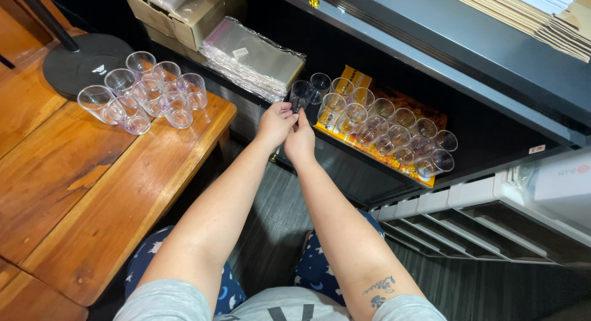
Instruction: The person sits on the floor and unpacks clear plastic bags containing small glass cups. They remove the cups from the bags and place them onto a nearby wooden bench and a black shelf unit, arranging them in rows.
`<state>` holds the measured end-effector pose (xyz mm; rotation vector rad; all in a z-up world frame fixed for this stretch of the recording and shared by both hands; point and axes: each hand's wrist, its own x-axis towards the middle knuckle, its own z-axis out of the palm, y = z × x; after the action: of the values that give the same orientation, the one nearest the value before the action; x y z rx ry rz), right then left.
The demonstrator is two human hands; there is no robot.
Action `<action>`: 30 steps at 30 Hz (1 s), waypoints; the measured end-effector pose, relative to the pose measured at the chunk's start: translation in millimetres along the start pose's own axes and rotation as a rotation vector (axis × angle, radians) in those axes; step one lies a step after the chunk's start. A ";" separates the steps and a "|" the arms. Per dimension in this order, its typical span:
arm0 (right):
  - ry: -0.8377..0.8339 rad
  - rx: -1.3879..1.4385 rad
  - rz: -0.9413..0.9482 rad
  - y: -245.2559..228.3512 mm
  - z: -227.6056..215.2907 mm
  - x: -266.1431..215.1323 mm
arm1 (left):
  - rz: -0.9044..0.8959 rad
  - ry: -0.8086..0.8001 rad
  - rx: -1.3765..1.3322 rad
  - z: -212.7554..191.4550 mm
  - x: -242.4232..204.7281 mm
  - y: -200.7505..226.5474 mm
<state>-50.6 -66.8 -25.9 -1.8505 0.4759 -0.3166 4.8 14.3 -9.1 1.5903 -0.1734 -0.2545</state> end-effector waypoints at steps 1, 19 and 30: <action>-0.003 0.000 -0.001 -1.3 0.2 -1.6 | 0.000 0.003 -0.001 -0.3 -0.2 -0.4; -0.119 0.092 -0.051 -83.0 34.7 -94.4 | -0.009 0.073 0.369 -78.8 -61.5 19.6; -0.170 0.214 -0.230 -97.9 97.8 -117.7 | 0.155 0.289 0.235 -180.2 -82.5 -4.1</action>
<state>-94.9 97.5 37.4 -1.7065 0.1068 -0.3468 -26.4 210.1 -4.5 1.8166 -0.1042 0.1217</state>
